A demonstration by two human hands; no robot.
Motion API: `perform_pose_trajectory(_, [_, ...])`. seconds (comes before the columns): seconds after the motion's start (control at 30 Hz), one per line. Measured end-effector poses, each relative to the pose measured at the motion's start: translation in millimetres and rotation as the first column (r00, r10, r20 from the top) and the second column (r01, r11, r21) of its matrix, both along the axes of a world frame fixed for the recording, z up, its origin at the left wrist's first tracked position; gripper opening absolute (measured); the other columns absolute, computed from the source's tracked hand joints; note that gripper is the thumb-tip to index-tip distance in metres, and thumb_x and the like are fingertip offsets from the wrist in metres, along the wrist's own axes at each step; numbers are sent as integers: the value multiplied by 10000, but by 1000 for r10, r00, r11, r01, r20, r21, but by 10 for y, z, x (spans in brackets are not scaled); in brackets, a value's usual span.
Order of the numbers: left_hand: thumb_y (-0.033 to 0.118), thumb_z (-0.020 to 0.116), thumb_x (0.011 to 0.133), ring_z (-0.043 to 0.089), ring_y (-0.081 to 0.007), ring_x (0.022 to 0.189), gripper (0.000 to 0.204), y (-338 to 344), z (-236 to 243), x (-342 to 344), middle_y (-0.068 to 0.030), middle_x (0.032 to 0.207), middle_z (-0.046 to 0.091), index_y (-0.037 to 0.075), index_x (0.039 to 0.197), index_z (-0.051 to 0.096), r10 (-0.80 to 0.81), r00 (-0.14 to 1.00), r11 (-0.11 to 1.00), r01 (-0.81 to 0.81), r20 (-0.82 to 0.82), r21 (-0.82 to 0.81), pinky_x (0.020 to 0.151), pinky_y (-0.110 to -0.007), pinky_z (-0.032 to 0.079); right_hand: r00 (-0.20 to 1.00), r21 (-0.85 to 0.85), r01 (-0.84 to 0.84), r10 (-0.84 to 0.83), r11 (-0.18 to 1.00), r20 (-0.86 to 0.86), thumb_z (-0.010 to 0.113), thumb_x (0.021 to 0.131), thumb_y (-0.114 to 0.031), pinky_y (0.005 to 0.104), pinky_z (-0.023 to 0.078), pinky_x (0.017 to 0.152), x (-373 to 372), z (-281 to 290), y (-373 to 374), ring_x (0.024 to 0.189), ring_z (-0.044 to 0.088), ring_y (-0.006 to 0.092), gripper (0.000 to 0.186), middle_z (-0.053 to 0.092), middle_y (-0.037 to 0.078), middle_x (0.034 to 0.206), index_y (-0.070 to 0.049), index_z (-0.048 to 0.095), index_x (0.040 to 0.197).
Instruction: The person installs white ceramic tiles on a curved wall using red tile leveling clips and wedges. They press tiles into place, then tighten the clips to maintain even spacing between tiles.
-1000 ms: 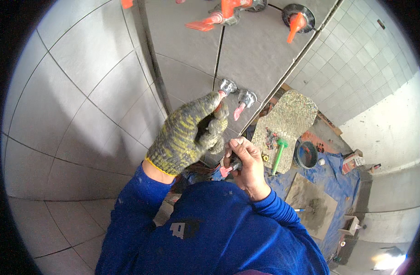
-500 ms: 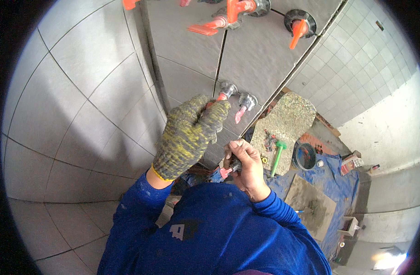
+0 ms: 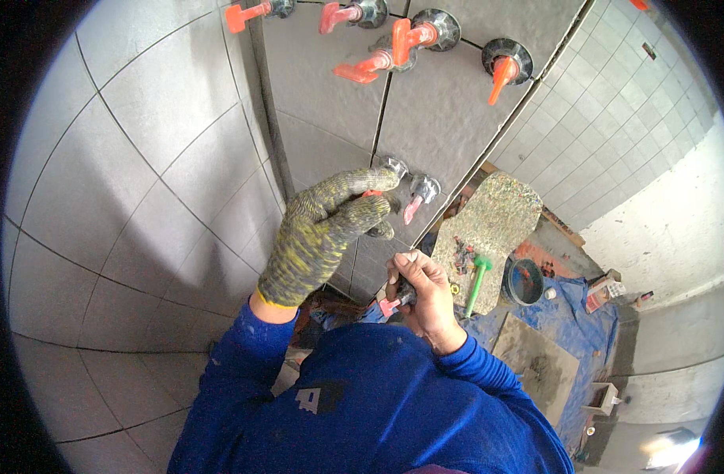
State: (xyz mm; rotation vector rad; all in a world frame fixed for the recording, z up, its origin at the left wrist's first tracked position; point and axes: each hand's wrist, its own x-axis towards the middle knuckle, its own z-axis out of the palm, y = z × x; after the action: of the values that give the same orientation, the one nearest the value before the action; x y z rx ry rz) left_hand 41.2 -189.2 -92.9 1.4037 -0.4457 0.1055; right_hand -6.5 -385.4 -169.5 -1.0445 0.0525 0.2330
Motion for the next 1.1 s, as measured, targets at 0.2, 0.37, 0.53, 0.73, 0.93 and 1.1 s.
perform_pose_trajectory(0.2, [262, 700, 993, 635, -146, 777, 332, -21, -156, 117, -76, 1078, 713, 39, 1236, 669, -272, 954, 890, 200, -125, -409, 703, -299, 536, 1000, -83, -14, 13, 996, -10, 679, 1020, -242, 241, 412, 422, 21, -18, -33, 550, 600, 100, 187, 652, 11, 779, -63, 666, 966])
perform_pose_trajectory(0.37, [285, 624, 1046, 513, -103, 676, 272, -181, -159, -73, -65, 1027, 702, 58, 1183, 684, -654, 737, 384, 127, -172, -915, 634, -274, 449, 1000, -59, -22, 22, 998, -12, 675, 1021, -240, 238, 424, 435, 10, 40, -34, 563, 607, 103, 181, 649, 14, 775, -69, 661, 960])
perform_pose_trajectory(0.53, [380, 513, 1082, 527, -139, 714, 394, -309, -34, -167, -79, 974, 696, 39, 1178, 685, -710, 700, 217, 108, -81, -970, 674, -294, 455, 1000, -38, 4, -5, 999, -20, 664, 1027, -221, 238, 446, 457, -41, 95, -49, 585, 615, 108, 177, 648, 22, 780, -71, 642, 935])
perform_pose_trajectory(0.73, [415, 477, 1091, 482, -139, 576, 453, -291, 176, -125, -46, 747, 584, 2, 1036, 654, -771, 613, 153, -79, -169, -985, 581, -269, 451, 998, -6, 58, -58, 998, -5, 644, 1038, -235, 232, 419, 439, -38, 37, -129, 575, 606, 98, 187, 643, 15, 770, -82, 640, 930])
perform_pose_trajectory(0.93, [377, 479, 1090, 457, -103, 469, 382, -286, 239, -63, 3, 658, 527, 70, 884, 579, -844, 527, 59, -89, -97, -994, 594, -275, 521, 993, -29, 118, -117, 993, 26, 624, 1042, -261, 222, 344, 398, 33, -48, -223, 525, 585, 101, 205, 635, 20, 746, -87, 628, 933])
perform_pose_trajectory(1.1, [400, 562, 1053, 420, -116, 474, 357, -260, 262, -84, -20, 721, 581, 69, 954, 651, -599, 681, 559, -21, -421, -829, 516, -291, 440, 997, -20, 66, -65, 998, 42, 625, 1044, -256, 223, 350, 405, 38, -30, -197, 528, 583, 102, 209, 636, 23, 757, -87, 631, 922])
